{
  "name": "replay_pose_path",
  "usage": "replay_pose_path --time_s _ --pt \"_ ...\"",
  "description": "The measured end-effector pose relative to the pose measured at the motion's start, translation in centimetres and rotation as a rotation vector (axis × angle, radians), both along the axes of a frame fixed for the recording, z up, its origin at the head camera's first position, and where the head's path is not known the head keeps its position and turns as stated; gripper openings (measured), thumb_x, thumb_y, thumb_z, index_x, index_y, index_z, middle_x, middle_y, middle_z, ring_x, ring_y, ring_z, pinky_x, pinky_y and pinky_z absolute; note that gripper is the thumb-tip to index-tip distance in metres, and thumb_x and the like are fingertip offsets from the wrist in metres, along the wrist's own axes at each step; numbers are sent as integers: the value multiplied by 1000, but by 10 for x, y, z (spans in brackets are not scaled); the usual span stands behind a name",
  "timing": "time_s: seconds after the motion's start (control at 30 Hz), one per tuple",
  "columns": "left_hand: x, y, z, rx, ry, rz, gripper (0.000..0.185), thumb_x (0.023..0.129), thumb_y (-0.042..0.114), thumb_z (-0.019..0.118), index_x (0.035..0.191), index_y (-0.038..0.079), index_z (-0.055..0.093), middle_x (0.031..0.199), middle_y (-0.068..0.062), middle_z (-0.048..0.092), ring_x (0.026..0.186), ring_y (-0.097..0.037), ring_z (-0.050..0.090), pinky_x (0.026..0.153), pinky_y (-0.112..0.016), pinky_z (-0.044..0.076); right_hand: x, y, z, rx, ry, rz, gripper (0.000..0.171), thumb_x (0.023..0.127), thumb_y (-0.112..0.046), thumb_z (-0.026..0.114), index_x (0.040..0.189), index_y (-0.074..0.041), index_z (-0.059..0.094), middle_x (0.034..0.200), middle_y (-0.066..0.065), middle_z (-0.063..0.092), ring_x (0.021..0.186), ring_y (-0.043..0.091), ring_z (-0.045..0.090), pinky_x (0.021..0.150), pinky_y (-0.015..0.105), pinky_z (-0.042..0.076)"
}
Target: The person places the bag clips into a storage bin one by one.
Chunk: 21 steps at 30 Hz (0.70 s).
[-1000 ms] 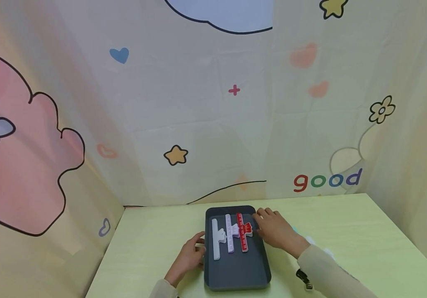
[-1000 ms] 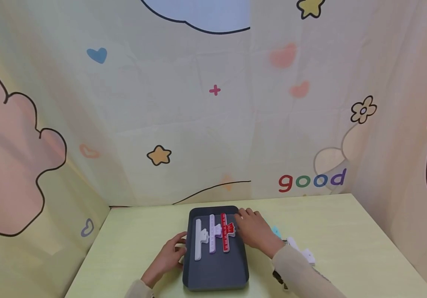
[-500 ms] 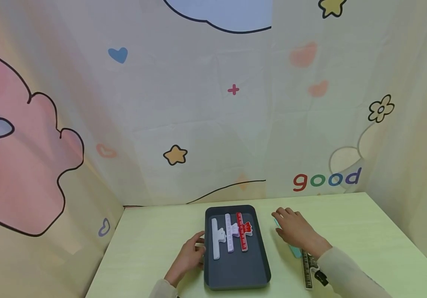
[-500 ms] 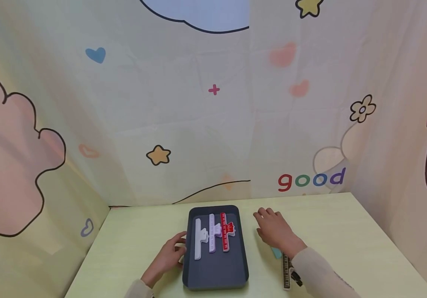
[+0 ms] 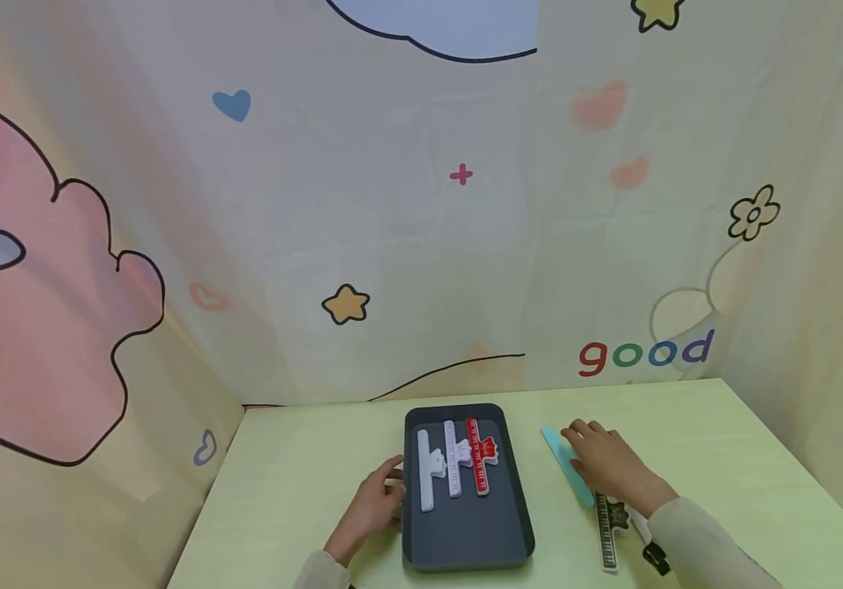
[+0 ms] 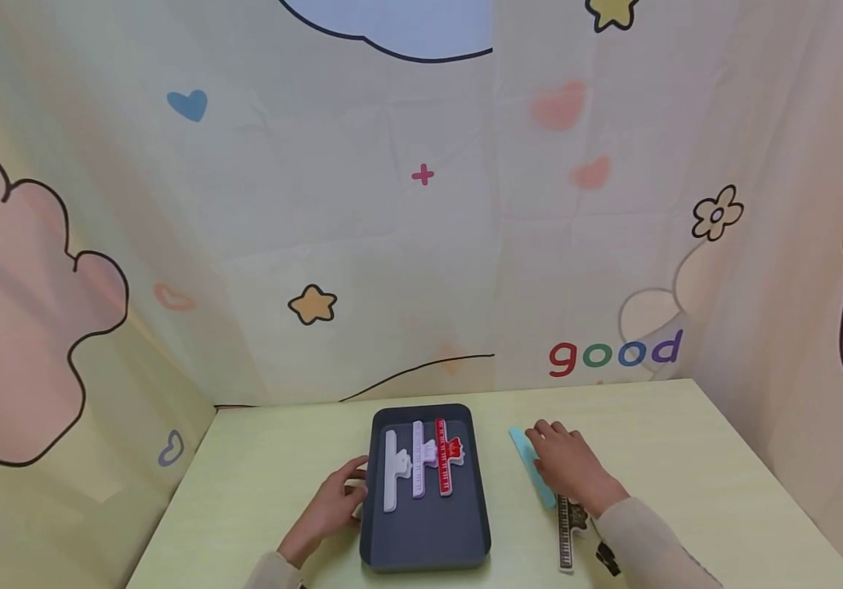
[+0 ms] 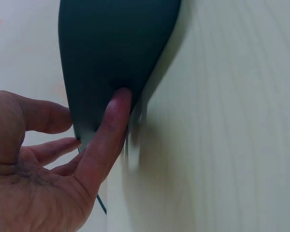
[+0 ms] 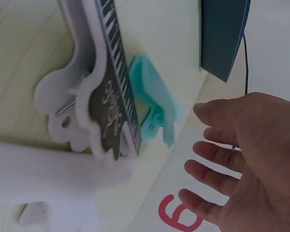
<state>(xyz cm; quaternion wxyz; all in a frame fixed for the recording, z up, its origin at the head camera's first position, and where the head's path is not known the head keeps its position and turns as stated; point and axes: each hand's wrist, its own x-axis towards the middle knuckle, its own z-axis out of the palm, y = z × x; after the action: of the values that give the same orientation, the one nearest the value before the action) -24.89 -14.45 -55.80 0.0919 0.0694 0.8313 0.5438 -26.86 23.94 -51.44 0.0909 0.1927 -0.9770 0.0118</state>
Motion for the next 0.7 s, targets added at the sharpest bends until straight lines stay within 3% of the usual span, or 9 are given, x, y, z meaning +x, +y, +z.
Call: replay_pose_path --time_s 0.43,0.7 --pt "0 0 2 -17 10 -5 55 95 4 50 148 3 39 132 -26 53 108 -32 61 56 -33 59 -5 10 -9 55 -49 48 43 82 -13 76 121 -2 61 119 13 61 108 34 59 81 53 55" --pt "0 -1 3 -20 11 -3 55 95 3 50 148 2 39 132 -27 54 108 -32 62 57 -33 59 -10 12 -17 89 -97 51 42 83 -14 75 121 -3 62 116 13 62 106 32 60 86 51 56"
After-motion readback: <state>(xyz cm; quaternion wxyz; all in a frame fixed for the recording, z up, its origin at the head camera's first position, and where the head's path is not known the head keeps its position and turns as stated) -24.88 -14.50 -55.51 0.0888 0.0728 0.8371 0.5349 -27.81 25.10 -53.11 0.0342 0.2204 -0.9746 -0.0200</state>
